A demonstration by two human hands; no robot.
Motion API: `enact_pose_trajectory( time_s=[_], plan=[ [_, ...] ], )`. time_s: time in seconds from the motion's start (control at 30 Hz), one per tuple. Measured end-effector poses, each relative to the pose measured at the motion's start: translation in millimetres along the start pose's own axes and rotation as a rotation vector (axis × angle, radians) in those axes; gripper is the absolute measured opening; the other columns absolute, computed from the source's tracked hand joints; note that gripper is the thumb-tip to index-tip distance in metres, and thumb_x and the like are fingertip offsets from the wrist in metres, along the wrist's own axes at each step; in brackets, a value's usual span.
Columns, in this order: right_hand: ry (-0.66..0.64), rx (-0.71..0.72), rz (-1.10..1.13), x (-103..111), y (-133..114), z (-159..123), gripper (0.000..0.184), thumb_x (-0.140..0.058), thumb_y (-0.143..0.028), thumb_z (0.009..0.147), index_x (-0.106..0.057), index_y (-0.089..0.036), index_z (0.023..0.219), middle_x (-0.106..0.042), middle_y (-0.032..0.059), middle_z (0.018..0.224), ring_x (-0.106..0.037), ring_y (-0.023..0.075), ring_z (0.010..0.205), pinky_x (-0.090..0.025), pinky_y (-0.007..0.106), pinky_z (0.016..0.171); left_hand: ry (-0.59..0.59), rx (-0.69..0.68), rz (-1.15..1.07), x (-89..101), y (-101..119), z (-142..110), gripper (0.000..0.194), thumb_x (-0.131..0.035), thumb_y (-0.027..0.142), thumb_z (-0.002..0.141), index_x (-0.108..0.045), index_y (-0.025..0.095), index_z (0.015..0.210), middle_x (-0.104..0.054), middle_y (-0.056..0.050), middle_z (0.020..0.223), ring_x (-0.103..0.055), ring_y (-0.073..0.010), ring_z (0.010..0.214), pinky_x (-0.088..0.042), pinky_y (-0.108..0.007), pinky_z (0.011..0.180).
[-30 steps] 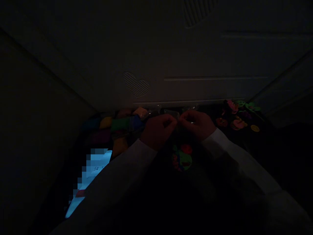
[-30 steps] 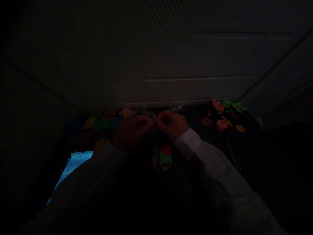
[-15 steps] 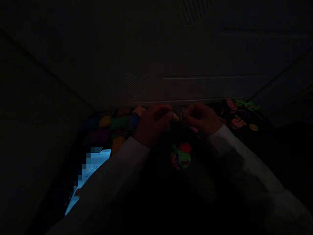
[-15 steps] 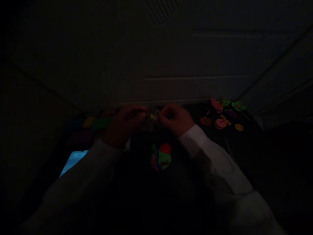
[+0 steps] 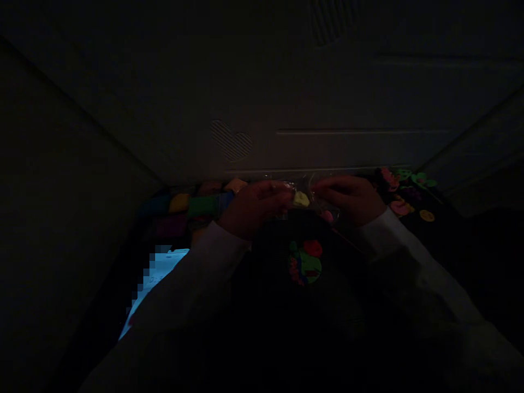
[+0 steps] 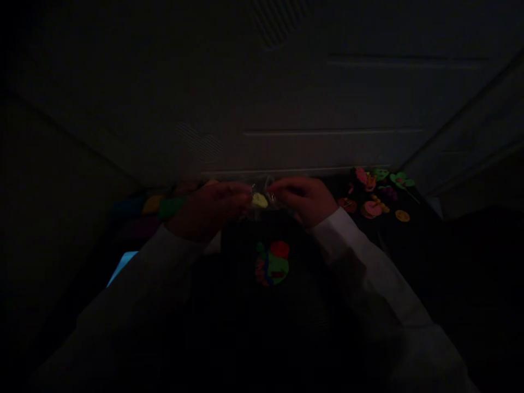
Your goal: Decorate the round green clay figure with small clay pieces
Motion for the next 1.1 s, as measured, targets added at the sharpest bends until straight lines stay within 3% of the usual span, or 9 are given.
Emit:
enact_pose_trajectory(
  time_s=[0.17, 0.47, 0.77, 1.1],
  plan=[
    [-0.001, -0.033, 0.081, -2, 4, -1, 0.015, -0.062, -0.021, 0.062, -0.059, -0.016, 0.076, -0.061, -0.0016, 0.070, -0.056, 0.0090, 0.063, -0.046, 0.023, 0.061, 0.013, 0.002, -0.112, 0.2, 3, 0, 0.019, -0.061, 0.025, 0.063, -0.057, 0.014, 0.078, -0.057, 0.001, 0.066, -0.053, -0.0067, 0.057, -0.042, -0.019, 0.052],
    [-0.083, -0.027, -0.050, -2, 1, -2, 0.014, -0.054, -0.020, 0.071, -0.064, -0.018, 0.080, -0.062, 0.0001, 0.084, -0.056, 0.0124, 0.080, -0.043, 0.027, 0.076, 0.027, -0.002, -0.241, -0.1, 1, 2, 0.033, -0.065, 0.015, 0.057, -0.053, 0.016, 0.088, -0.058, 0.000, 0.082, -0.056, -0.0087, 0.069, -0.043, -0.021, 0.062],
    [-0.014, -0.072, 0.229, -1, 16, -1, 0.013, -0.056, -0.023, 0.070, -0.064, -0.020, 0.080, -0.063, -0.0012, 0.079, -0.058, 0.0114, 0.074, -0.045, 0.026, 0.072, 0.104, -0.010, -0.411, 8.2, -3, 3, 0.026, -0.064, 0.014, 0.060, -0.055, 0.016, 0.085, -0.058, 0.001, 0.076, -0.057, -0.0073, 0.069, -0.045, -0.019, 0.064],
    [-0.038, 0.090, -0.008, 1, 4, -2, 0.018, -0.050, -0.022, 0.075, -0.063, -0.023, 0.087, -0.061, -0.0011, 0.086, -0.056, 0.0115, 0.081, -0.043, 0.027, 0.075, 0.133, 0.131, -0.413, 12.9, -11, 3, 0.028, -0.064, 0.013, 0.059, -0.052, 0.015, 0.083, -0.060, 0.000, 0.069, -0.058, -0.0119, 0.063, -0.044, -0.023, 0.056]
  ],
)
Point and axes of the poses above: each hand's wrist, its own z-axis towards the middle knuckle, its own x-axis out of the back of the hand, y = z × x, the point moved 7 cm from there along z, towards the middle knuckle
